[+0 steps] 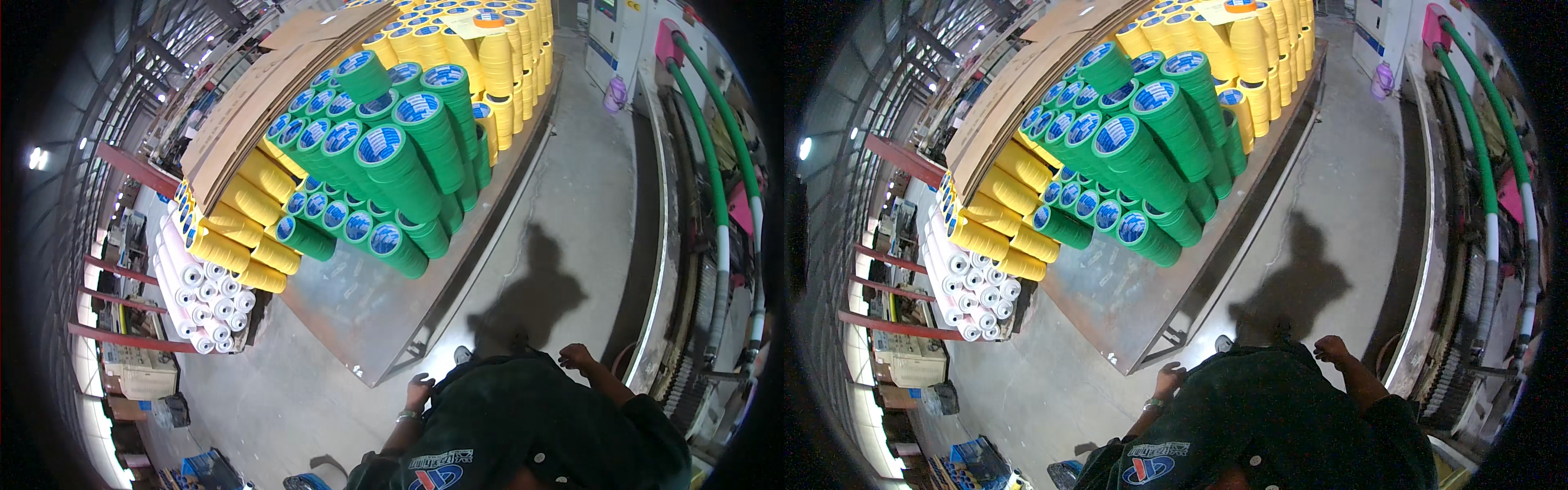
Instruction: The person operates a control panel, removes a long roll of green tape from a machine, and separates it into individual rolls by hand. They stack the rolls on a table and then return to the machine to touch the green material on the rotating rollers.
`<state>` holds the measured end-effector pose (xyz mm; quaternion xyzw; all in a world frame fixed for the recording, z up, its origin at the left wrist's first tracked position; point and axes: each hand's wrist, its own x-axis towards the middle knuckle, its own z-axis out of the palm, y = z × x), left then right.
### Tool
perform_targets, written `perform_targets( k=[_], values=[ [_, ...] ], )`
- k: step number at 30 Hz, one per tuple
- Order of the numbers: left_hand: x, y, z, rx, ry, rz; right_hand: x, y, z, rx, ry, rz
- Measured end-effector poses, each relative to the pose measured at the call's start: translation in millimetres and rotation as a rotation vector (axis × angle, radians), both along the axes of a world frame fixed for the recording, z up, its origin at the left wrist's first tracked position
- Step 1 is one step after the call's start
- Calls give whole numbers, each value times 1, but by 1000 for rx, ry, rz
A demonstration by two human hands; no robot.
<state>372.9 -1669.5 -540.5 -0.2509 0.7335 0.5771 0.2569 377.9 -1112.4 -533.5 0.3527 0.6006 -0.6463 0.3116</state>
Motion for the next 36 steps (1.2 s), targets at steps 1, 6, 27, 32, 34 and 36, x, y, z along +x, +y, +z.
perform_targets(
  k=[1,6,27,32,34,36],
  values=[
    [1,-2,-4,-34,64,-74,0,0,2,8,2,15],
    [-5,5,4,-34,29,-53,3,1,7,-18,31,2],
    [-17,-62,-92,-487,689,-887,14,2,-84,458,472,639],
    [-46,-36,-61,-616,606,-965,33,10,-81,735,549,951],
    [-66,-16,-46,-684,709,-1061,46,17,-95,484,451,555],
    [-81,7,-23,-475,609,-896,53,26,-111,526,567,535]
  ],
)
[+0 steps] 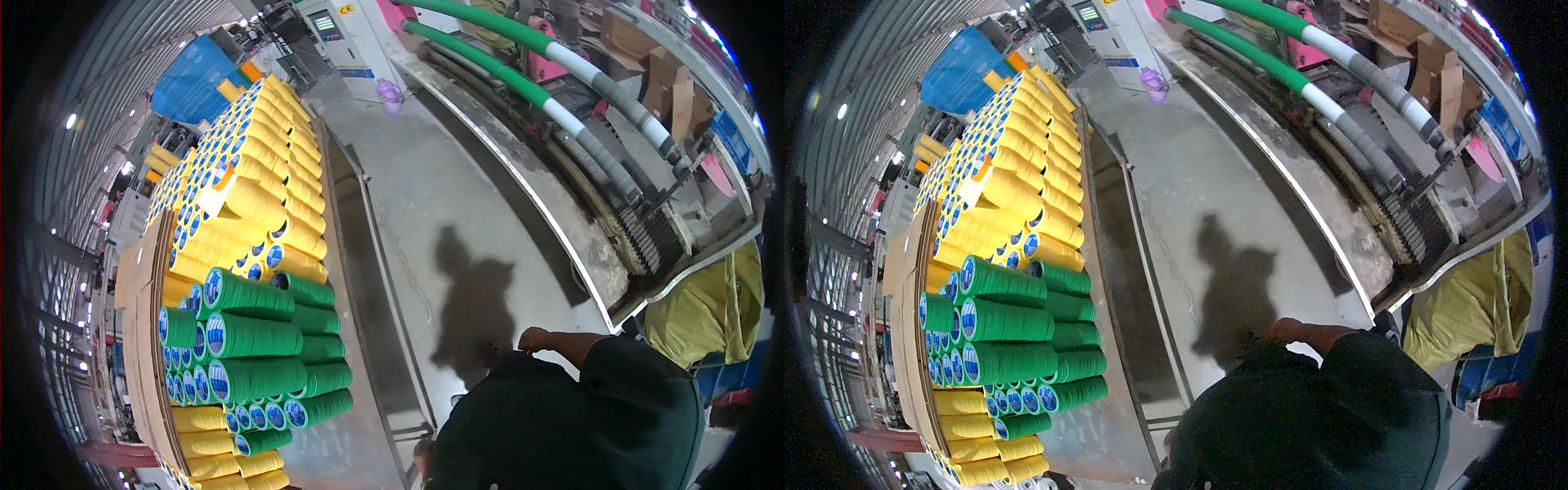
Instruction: The person operates a control panel, removes a long roll of green tape from a machine, and separates it into individual rolls by hand. They stack the rolls on a table and then return to the machine to touch the green material on the rotating rollers.
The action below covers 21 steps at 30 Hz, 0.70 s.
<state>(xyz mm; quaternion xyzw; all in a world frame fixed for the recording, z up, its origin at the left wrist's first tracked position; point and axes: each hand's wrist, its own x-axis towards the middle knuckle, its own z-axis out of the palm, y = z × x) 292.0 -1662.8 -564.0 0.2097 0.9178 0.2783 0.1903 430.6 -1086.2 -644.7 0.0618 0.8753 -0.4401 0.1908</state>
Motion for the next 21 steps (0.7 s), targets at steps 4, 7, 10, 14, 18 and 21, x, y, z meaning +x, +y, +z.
perform_targets(
  k=[4,7,10,14,18,21],
  values=[
    [-15,61,61,-19,-45,135,2,24,-8,-204,-265,-208],
    [-21,98,96,175,-417,513,-8,36,5,-377,-346,-345],
    [-29,106,96,-53,-115,203,-17,52,19,-280,-437,-371],
    [-40,74,47,66,-376,461,-23,75,6,-224,-552,-321],
    [-77,46,-27,-153,148,-316,-29,76,-19,-179,-389,-290],
    [-110,53,-61,-74,-3,-102,-43,70,-9,-195,-410,-407]
  ],
)
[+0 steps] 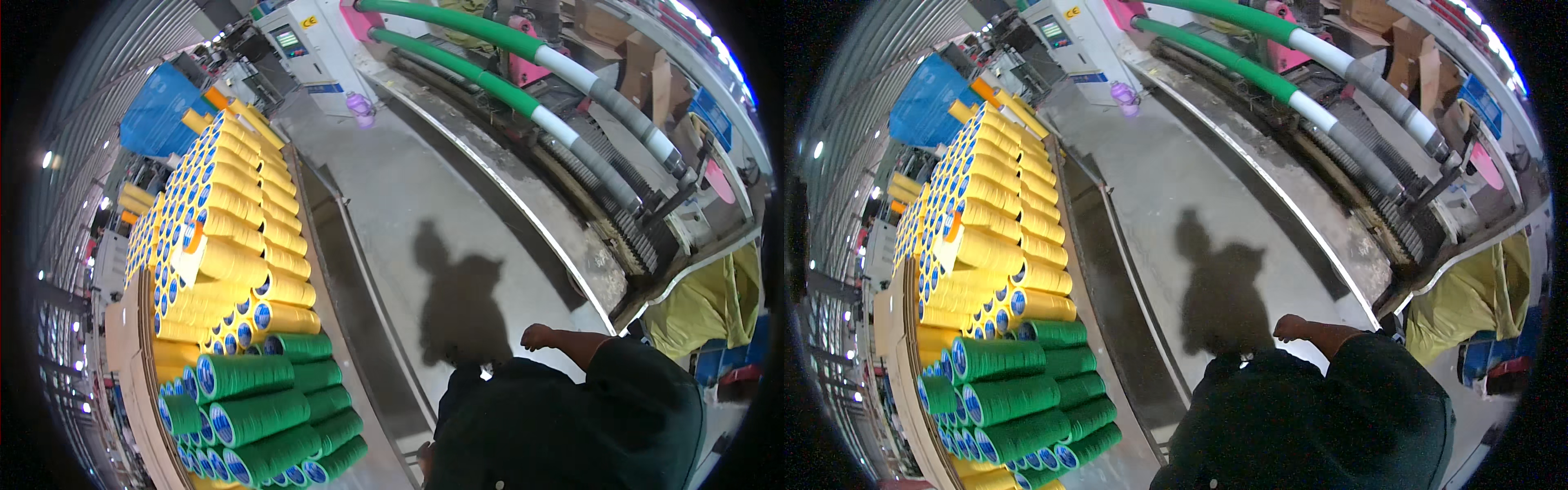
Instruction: The person operates a control panel, removes a long roll of green tape from a machine, and separates it into individual rolls by hand. They stack the rolls on a table and then return to the machine to touch the green material on the rotating rollers.
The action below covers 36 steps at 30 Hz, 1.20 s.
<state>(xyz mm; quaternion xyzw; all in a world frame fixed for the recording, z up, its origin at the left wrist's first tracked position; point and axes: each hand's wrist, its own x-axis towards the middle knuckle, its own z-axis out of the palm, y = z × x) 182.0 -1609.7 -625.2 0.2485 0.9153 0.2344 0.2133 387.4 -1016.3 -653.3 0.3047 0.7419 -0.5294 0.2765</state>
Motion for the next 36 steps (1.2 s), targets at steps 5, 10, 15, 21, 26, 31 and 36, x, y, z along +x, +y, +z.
perform_targets(
  k=[5,10,15,21,26,31,36],
  values=[
    [-104,81,-9,47,88,-317,-40,14,80,-149,-33,-356],
    [-196,188,4,561,-787,224,-70,39,150,-10,-7,-549],
    [-259,285,38,584,-981,410,-74,57,163,206,-25,-531],
    [-308,354,50,408,-925,154,-66,109,160,500,-102,-591],
    [-336,401,58,290,-742,-123,-112,231,212,725,-103,-679],
    [-332,472,123,276,-720,105,-175,372,316,1147,235,-682],
    [-358,554,154,144,-505,-22,-208,485,414,1509,413,-681]
  ],
)
